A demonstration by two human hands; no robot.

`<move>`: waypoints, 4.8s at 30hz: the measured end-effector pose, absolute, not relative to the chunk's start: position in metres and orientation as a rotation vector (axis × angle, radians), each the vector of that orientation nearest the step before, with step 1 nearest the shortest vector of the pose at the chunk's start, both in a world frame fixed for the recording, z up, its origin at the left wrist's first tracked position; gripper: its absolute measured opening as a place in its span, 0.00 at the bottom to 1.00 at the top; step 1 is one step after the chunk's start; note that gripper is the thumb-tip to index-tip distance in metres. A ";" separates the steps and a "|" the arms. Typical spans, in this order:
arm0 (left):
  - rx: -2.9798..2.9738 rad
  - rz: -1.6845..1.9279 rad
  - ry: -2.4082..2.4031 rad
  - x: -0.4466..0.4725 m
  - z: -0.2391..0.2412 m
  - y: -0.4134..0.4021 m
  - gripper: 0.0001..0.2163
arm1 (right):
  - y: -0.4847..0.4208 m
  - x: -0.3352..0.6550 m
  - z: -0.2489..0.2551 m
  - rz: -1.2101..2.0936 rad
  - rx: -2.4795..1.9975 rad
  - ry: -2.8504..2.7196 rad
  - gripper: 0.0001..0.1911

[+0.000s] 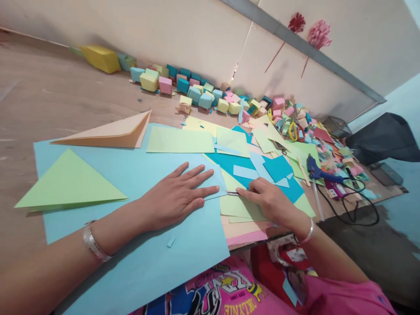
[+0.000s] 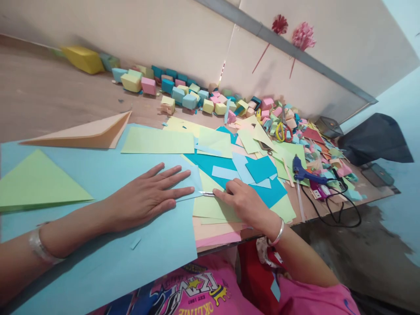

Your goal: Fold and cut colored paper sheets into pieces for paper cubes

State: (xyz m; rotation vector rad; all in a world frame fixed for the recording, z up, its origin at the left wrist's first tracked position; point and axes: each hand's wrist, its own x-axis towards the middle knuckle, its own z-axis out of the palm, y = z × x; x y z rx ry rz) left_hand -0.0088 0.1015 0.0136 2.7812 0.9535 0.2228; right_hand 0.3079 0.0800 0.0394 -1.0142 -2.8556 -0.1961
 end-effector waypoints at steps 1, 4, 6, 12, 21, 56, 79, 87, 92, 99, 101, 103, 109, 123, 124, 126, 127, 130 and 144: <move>2.784 0.225 0.955 -0.008 0.014 0.102 0.21 | 0.079 0.309 0.039 -0.177 -1.009 -2.859 0.18; 2.789 0.228 0.952 -0.007 0.014 0.103 0.21 | 0.073 0.310 0.039 -0.152 -1.013 -2.870 0.21; 2.795 0.235 0.947 -0.007 0.014 0.103 0.21 | 0.069 0.310 0.040 -0.167 -1.022 -2.871 0.22; 2.814 0.225 0.943 -0.009 0.012 0.103 0.21 | 0.067 0.308 0.043 -0.204 -0.978 -2.846 0.20; 2.808 0.218 0.938 -0.008 0.013 0.102 0.21 | 0.058 0.301 0.040 -0.159 -1.031 -2.841 0.20; 2.784 0.270 0.930 -0.008 0.011 0.101 0.21 | 0.045 0.266 0.040 -0.251 -0.978 -2.862 0.17; 2.772 0.292 0.955 -0.007 0.012 0.101 0.20 | 0.047 0.235 0.046 -0.210 -0.893 -2.904 0.13; 2.678 0.266 0.833 -0.016 0.032 0.105 0.18 | 0.043 0.235 0.046 -0.221 -0.967 -2.914 0.17; 2.719 0.159 0.817 -0.027 0.042 0.109 0.19 | 0.039 0.235 0.044 -0.266 -0.939 -2.891 0.18; 2.753 0.113 0.797 -0.035 0.036 0.112 0.22 | 0.038 0.233 0.046 -0.302 -0.873 -2.895 0.18; 2.737 0.098 0.800 -0.036 0.035 0.112 0.22 | 0.038 0.232 0.045 -0.293 -0.850 -2.904 0.19; 2.723 0.087 0.799 -0.036 0.034 0.112 0.21 | 0.038 0.232 0.045 -0.279 -0.841 -2.912 0.19; 2.724 0.101 0.782 -0.038 0.031 0.112 0.21 | 0.039 0.224 0.043 -0.283 -0.759 -2.916 0.19; 2.791 0.415 0.902 -0.019 0.031 0.109 0.10 | 0.062 0.245 0.046 -0.314 -0.915 -2.925 0.17; 2.783 0.381 0.884 -0.022 0.032 0.110 0.10 | 0.061 0.245 0.045 -0.319 -0.920 -2.923 0.17; 2.767 0.301 0.838 -0.030 0.034 0.113 0.13 | 0.060 0.244 0.043 -0.323 -0.921 -2.919 0.17; 2.761 0.264 0.823 -0.034 0.035 0.114 0.15 | 0.060 0.244 0.043 -0.319 -0.912 -2.916 0.17; 2.739 0.177 0.802 -0.041 0.036 0.116 0.18 | 0.060 0.245 0.041 -0.296 -0.865 -2.899 0.17; 2.713 0.150 0.791 -0.040 0.037 0.116 0.17 | 0.050 0.229 0.042 -0.216 -0.788 -2.876 0.17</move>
